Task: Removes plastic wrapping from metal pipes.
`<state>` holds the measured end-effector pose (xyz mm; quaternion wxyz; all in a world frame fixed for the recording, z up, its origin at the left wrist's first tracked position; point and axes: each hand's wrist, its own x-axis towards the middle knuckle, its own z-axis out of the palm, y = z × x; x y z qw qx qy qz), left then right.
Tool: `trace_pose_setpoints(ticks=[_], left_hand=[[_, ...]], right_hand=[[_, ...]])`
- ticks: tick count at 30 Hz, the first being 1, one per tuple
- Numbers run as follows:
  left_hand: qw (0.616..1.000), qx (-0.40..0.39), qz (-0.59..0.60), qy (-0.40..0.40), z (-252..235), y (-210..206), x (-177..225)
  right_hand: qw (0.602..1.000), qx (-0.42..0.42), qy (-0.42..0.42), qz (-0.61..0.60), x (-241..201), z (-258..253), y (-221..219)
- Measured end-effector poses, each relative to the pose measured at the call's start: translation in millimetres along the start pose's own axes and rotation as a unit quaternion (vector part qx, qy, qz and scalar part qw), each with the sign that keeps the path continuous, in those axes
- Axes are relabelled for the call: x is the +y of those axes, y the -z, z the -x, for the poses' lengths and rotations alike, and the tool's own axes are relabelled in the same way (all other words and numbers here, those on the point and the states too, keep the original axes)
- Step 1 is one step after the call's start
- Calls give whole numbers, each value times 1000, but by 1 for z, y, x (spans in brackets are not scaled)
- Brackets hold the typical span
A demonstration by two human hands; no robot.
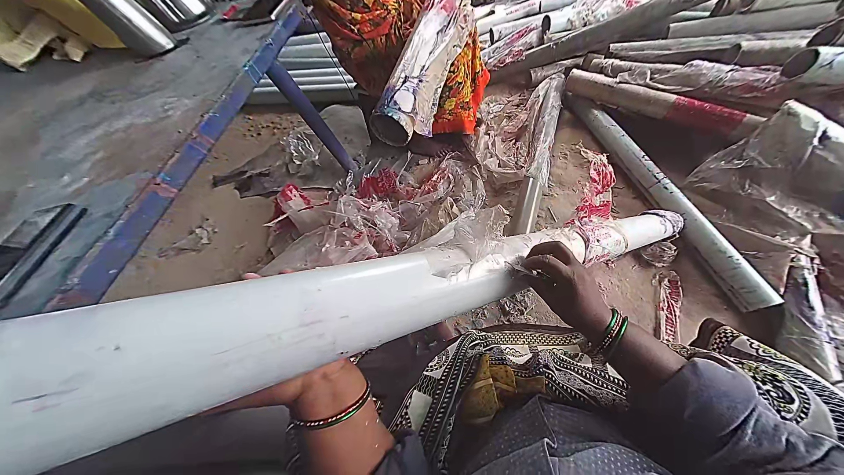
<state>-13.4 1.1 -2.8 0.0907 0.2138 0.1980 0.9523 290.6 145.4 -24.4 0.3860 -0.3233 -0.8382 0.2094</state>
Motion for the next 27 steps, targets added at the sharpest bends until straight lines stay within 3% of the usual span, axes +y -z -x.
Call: trace_pose_setpoints(ticks=[3, 7, 9, 13, 17, 27], left_hand=[[999, 40, -23, -9, 5, -11, 2], [1000, 5, 24, 13, 4, -5, 2], [998, 54, -25, -10, 10, -17, 3], [999, 32, -8, 0, 10, -12, 4], [999, 43, -32, -7, 9, -12, 3], [999, 20, -25, -3, 8, -9, 4]], right_hand=[[1000, 6, 2, 6, -1, -2, -5], [999, 2, 31, 42, 1, -4, -6], [998, 31, 31, 40, 4, -5, -6], [993, 105, -36, -47, 6, -18, 14], [994, 61, -75, -53, 11, -18, 35], [999, -2, 34, -6, 8, -6, -2]])
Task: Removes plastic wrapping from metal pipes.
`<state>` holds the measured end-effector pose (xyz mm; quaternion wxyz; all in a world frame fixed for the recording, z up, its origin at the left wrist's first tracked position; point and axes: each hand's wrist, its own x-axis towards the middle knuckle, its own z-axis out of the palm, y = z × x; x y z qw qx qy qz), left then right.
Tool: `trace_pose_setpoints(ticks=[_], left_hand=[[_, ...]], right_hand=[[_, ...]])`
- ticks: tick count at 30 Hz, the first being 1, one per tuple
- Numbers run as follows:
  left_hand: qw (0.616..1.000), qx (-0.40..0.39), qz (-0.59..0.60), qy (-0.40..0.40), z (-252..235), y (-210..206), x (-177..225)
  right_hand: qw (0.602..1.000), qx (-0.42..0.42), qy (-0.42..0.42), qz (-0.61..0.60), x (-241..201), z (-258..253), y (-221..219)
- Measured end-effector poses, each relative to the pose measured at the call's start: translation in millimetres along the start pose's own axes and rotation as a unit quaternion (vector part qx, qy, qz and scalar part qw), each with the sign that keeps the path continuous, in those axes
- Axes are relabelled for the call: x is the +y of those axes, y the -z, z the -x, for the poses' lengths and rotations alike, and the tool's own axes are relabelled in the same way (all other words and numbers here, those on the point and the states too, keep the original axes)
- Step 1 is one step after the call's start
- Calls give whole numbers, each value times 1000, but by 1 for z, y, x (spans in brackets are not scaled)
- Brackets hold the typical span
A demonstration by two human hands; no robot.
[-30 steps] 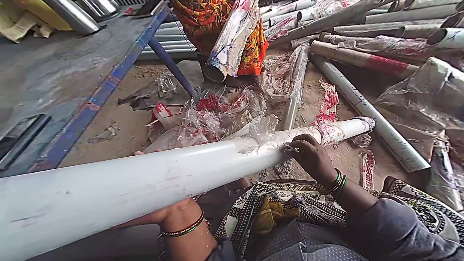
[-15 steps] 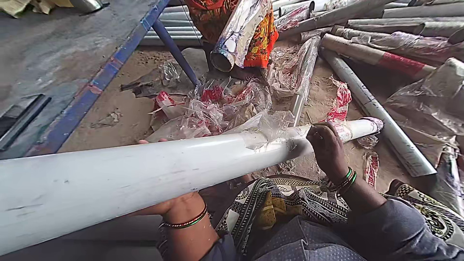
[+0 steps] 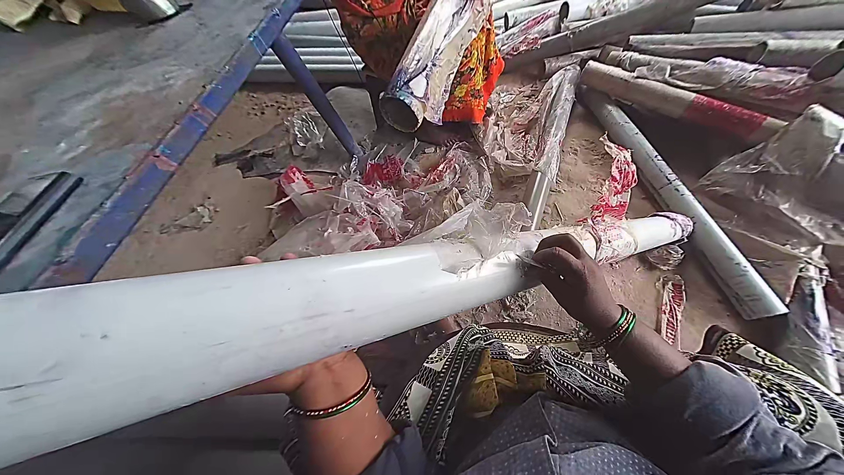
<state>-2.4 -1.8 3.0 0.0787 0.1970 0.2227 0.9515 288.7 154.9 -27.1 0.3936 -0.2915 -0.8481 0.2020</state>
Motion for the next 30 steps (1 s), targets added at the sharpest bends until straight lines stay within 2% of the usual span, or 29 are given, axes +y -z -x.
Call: trace_pose_setpoints(ticks=[1, 4, 8, 11, 14, 17, 23, 28, 29, 30], left_hand=[[1000, -14, 18, 8, -2, 3, 0], [1000, 12, -21, -2, 3, -5, 0], [999, -16, 32, 13, 4, 0, 1], [998, 68, 1, -14, 12, -11, 0], [997, 72, 15, -4, 13, -12, 0], [999, 31, 16, 14, 9, -5, 1], [999, 40, 18, -3, 9, -5, 1], [998, 14, 61, 21, 11, 1, 0], [998, 51, 36, 22, 14, -5, 1], [998, 46, 31, 37, 17, -8, 3]], right_hand=[[1000, 0, 3, 4, 0, -1, -1], [1000, 22, 4, 20, -1, -4, -3], [996, 64, -57, -28, 0, -11, 3], [985, 59, -137, -82, -3, -12, 7], [973, 70, -186, -120, 2, -10, 13], [981, 61, -151, -106, 1, -6, 22], [998, 6, -62, -11, -3, -3, 9], [998, 27, -63, -9, -2, -12, 9], [996, 41, -73, -18, 1, -16, 11], [994, 59, -86, -34, 4, -21, 14]])
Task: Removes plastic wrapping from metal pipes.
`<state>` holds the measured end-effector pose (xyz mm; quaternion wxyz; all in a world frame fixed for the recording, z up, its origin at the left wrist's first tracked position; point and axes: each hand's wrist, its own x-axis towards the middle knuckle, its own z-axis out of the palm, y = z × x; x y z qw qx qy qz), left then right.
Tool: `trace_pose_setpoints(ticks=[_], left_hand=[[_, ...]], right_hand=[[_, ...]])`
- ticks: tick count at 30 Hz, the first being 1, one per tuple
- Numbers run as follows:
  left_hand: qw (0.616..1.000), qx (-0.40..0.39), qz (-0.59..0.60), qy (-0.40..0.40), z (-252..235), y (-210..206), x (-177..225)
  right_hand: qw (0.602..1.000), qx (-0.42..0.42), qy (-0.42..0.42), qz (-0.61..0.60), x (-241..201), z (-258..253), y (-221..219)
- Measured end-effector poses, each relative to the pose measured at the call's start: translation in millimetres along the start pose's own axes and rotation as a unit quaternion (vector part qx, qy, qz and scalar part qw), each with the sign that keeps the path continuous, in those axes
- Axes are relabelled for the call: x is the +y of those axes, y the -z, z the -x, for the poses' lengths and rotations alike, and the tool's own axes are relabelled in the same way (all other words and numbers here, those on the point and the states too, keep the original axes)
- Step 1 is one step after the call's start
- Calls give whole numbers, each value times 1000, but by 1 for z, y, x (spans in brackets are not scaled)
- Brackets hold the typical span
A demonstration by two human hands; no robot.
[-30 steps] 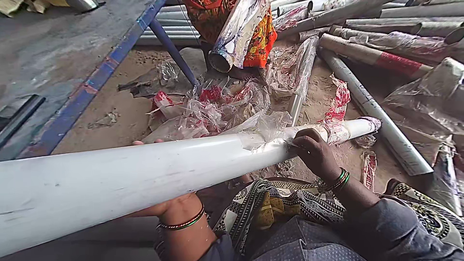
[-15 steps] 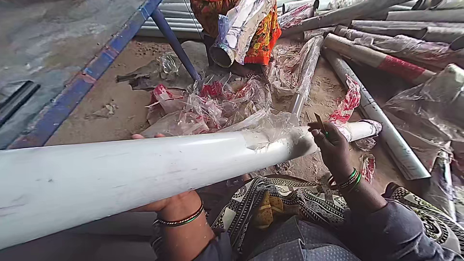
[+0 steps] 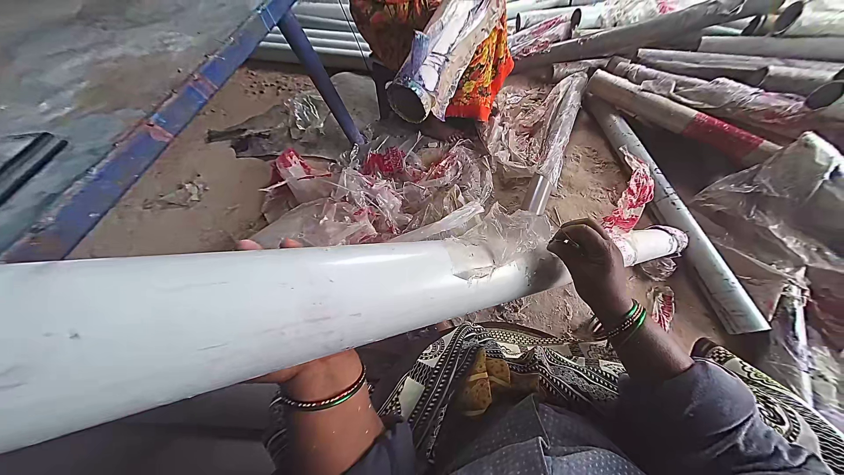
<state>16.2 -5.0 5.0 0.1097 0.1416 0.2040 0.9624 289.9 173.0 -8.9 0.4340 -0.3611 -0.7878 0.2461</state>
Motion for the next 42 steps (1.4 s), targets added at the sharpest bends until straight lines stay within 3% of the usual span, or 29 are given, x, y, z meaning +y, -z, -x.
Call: trace_pose_setpoints(ticks=[3, 4, 7, 11, 14, 18, 26, 28, 32, 38, 42], left_hand=[[982, -156, 76, 78, -6, 9, 2], [977, -173, 85, 87, -9, 11, 2], [982, -144, 99, 71, -15, 11, -2], [999, -34, 18, 7, -17, 9, -5], [997, 51, -40, -36, -10, -1, -6], [999, -5, -25, -24, -13, -1, -5], [999, 20, -33, -27, -18, -3, -6], [998, 32, -35, -35, -16, -9, -6], [996, 44, -45, -58, -11, -17, -4], [995, 45, -25, -80, -11, -20, -3], [994, 57, -28, -88, -12, -23, -3]], right_hand=[[991, 62, -92, -75, 4, -19, 9], [983, 74, -131, -101, 8, -25, 14], [975, 53, -195, -90, 12, -31, 30], [975, 16, -219, -36, 13, -18, 36], [978, 19, -207, -11, 8, -11, 31], [980, -8, -200, -6, 3, -9, 30], [974, -115, -191, 23, -18, 24, 9], [977, -104, -188, 3, -25, 33, 0], [993, -58, -100, -29, -36, 49, -22], [989, 23, -22, 141, -31, 59, -34], [990, 26, -30, 137, -20, 61, -28]])
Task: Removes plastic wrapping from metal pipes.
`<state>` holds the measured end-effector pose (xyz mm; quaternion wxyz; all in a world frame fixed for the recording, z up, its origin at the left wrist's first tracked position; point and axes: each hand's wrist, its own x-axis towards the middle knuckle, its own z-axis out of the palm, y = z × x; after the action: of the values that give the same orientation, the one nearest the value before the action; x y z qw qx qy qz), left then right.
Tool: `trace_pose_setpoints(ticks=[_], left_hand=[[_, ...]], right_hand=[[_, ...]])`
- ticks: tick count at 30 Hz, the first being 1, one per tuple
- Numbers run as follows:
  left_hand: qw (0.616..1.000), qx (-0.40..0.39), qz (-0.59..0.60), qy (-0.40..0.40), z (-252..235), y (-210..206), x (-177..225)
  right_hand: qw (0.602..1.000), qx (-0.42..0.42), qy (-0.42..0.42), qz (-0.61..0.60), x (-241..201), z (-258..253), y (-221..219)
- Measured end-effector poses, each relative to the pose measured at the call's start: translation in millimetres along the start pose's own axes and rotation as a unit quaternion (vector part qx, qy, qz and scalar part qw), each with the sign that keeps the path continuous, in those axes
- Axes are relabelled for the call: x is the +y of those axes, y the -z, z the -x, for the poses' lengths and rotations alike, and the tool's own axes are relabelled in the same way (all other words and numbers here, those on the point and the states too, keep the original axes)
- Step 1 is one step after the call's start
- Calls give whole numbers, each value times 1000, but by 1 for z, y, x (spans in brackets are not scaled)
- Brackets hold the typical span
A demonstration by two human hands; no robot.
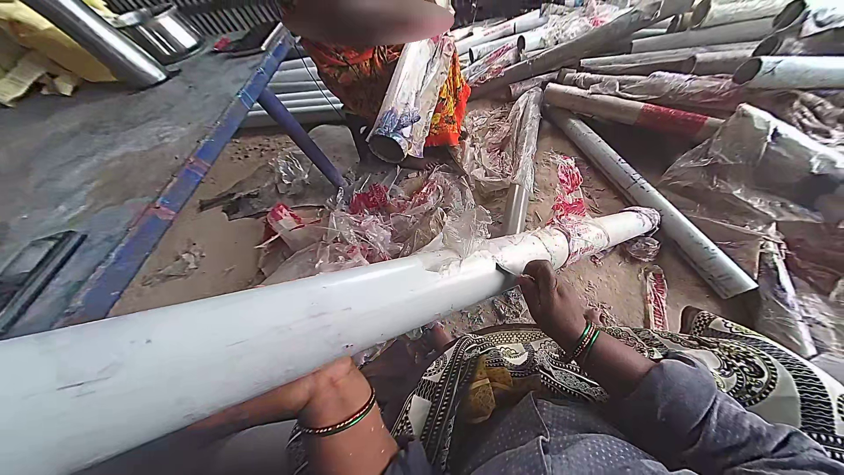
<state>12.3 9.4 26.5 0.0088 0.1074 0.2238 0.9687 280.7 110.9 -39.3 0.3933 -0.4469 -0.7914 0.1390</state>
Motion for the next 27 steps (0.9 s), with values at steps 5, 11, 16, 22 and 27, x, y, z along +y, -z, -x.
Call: trace_pose_setpoints(ticks=[5, 11, 16, 22, 27], left_hand=[[1000, -4, 2, -2, 0, -2, 1], [1000, -8, -7, -9, 2, -2, 2], [1000, 0, -15, -6, 1, -1, 1], [1000, -6, -7, -1, 4, -4, 4], [1000, -4, 16, 8, 3, -4, 3]], right_hand=[[999, -14, 6, -50, -17, 8, -2], [990, -57, -128, -22, -8, -6, 6], [992, -57, -58, -95, -27, 2, 10], [991, -93, -87, -40, -22, -3, 10], [992, -60, -71, -82, -27, 3, 8]])
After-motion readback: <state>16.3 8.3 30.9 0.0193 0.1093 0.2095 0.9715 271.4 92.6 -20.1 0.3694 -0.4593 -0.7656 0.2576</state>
